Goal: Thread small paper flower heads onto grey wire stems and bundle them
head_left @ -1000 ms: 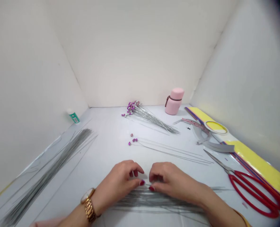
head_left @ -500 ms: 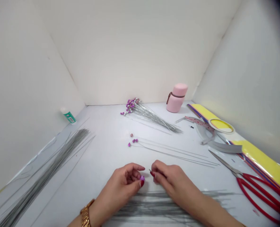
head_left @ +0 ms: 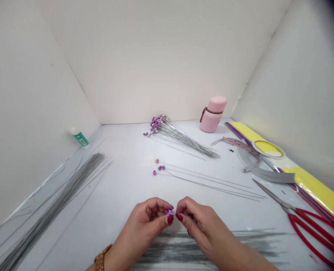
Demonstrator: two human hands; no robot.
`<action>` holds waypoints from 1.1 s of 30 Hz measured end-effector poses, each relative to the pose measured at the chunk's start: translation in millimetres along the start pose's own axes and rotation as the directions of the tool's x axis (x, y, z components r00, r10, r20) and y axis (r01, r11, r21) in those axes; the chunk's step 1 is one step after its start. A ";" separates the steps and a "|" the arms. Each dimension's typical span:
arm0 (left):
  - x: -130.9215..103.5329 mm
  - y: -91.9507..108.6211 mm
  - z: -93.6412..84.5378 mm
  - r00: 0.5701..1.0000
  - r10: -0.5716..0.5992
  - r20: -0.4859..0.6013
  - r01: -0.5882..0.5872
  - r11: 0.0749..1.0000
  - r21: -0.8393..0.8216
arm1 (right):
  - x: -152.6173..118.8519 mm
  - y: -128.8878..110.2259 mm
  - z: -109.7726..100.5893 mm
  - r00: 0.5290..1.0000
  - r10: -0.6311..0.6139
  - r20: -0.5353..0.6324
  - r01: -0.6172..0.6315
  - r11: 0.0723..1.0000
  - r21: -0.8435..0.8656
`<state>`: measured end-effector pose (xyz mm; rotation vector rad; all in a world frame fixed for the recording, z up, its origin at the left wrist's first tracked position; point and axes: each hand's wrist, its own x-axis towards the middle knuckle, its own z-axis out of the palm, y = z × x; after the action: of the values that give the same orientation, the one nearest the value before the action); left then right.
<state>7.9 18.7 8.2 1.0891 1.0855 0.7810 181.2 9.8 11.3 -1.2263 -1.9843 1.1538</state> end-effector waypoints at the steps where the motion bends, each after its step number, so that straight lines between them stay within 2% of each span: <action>1: -0.3 0.0 -0.1 1.000 -0.010 -0.011 0.010 1.000 -0.020 | 0.1 0.4 0.2 1.000 -0.005 0.000 0.005 1.000 0.000; 8: -4.3 3.9 0.2 0.993 -0.119 0.000 0.117 0.979 -0.169 | 2.0 1.1 1.1 1.000 -0.019 -0.016 0.020 0.998 0.054; 11: -4.1 6.7 1.4 0.992 -0.124 -0.031 0.116 0.976 -0.186 | 0.6 0.1 0.5 1.000 0.011 0.012 -0.012 0.997 0.078; 18: -2.8 3.0 0.1 0.992 -0.127 0.003 0.124 0.962 -0.242 | -0.6 -1.1 -1.7 0.999 -0.022 -0.023 0.022 1.000 -0.016; 22: -2.8 2.4 -0.5 0.987 -0.163 -0.006 0.155 0.944 -0.291 | -0.3 -2.6 -3.0 0.999 -0.051 -0.004 0.050 0.997 -0.061; 33: -2.8 2.6 -0.7 0.982 -0.165 0.092 0.189 0.891 -0.413 | -4.5 -10.7 -9.3 0.996 -0.093 0.019 0.093 0.995 -0.029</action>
<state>6.3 17.2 11.4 0.6316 0.9001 0.7880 185.7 7.0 25.2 -1.1295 -2.0553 1.0964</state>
